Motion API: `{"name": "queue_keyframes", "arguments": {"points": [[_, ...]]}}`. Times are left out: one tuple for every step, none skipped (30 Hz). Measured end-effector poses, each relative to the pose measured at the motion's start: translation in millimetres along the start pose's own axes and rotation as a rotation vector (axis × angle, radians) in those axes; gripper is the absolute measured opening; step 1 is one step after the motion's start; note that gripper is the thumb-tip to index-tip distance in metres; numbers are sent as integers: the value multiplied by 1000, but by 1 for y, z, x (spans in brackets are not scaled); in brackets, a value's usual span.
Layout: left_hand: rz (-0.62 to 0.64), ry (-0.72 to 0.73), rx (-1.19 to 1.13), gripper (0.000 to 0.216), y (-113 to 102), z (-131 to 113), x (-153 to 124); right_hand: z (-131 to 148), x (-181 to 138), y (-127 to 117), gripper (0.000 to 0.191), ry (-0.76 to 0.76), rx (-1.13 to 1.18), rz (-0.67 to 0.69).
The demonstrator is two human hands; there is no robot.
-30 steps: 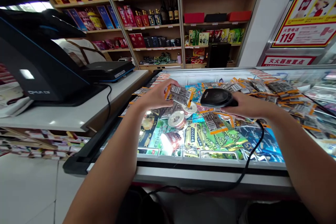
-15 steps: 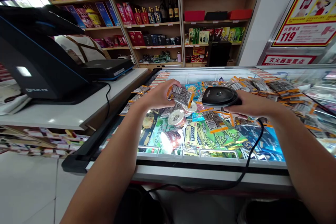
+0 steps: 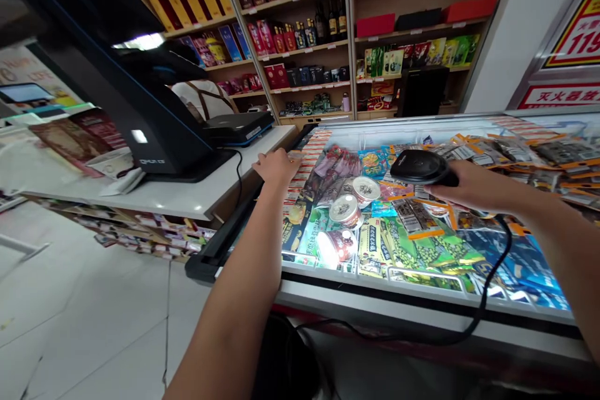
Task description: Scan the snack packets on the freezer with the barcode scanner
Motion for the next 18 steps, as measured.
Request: {"name": "queue_keyframes", "arguments": {"points": [[50, -13, 39, 51, 5, 3, 1, 0, 0, 1, 40, -4, -6, 1], [94, -23, 74, 52, 9, 5, 1, 1, 1, 1, 40, -8, -11, 8], [122, -27, 105, 55, 12, 6, 0, 1, 1, 2, 40, -6, -13, 20], [131, -24, 130, 57, 13, 5, -1, 0, 1, 3, 41, -2, -12, 30], [116, -14, 145, 58, 12, 2, -3, 0, 1, 3, 41, 3, -11, 32], [84, 11, 148, 59, 10, -3, -6, -1, 2, 3, 41, 5, -11, 28], [41, 52, 136, 58, 7, -12, -11, -2, 2, 2, 42, 4, -9, 20], [6, 113, 109, 56, 4, -24, -19, -2, 2, 1, 43, 1, -4, 16], [-12, 197, 66, 53, 3, -40, -30, -2, 2, 0, 43, -5, 9, 15], [3, 307, 9, 50, 4, -59, -45, -2, 2, -1, 43, -14, 34, 13], [66, 430, -52, 46, 7, -81, -63, -2, 2, -2, 43, -25, 72, 9], [140, 527, -125, 44, 11, -101, -83, -1, 2, -3, 42, -39, 121, -5], [213, 619, -211, 45, 14, -120, -105, 0, 3, -6, 40, -52, 176, -31], [299, 724, -295, 50, 16, -139, -129, 1, 3, -9, 38, -64, 230, -68], [376, 835, -369, 55, 16, -155, -152, 2, 3, -12, 36, -73, 282, -111], [430, 930, -415, 59, 15, -168, -173, 2, 4, -16, 34, -77, 327, -155], [468, 989, -421, 62, 15, -177, -189, 2, 4, -18, 33, -76, 367, -195], [500, 1017, -404, 64, 15, -182, -201, 1, 4, -21, 32, -70, 396, -232]]}}
Point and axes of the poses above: each hand's wrist, its own x-axis towards the middle knuckle, its own y-axis out of the palm, z = x × y, the point moved 7 cm from there along x, towards the middle knuckle, and after that the axes turned 9 degrees about -y, right-handed, at the moved point
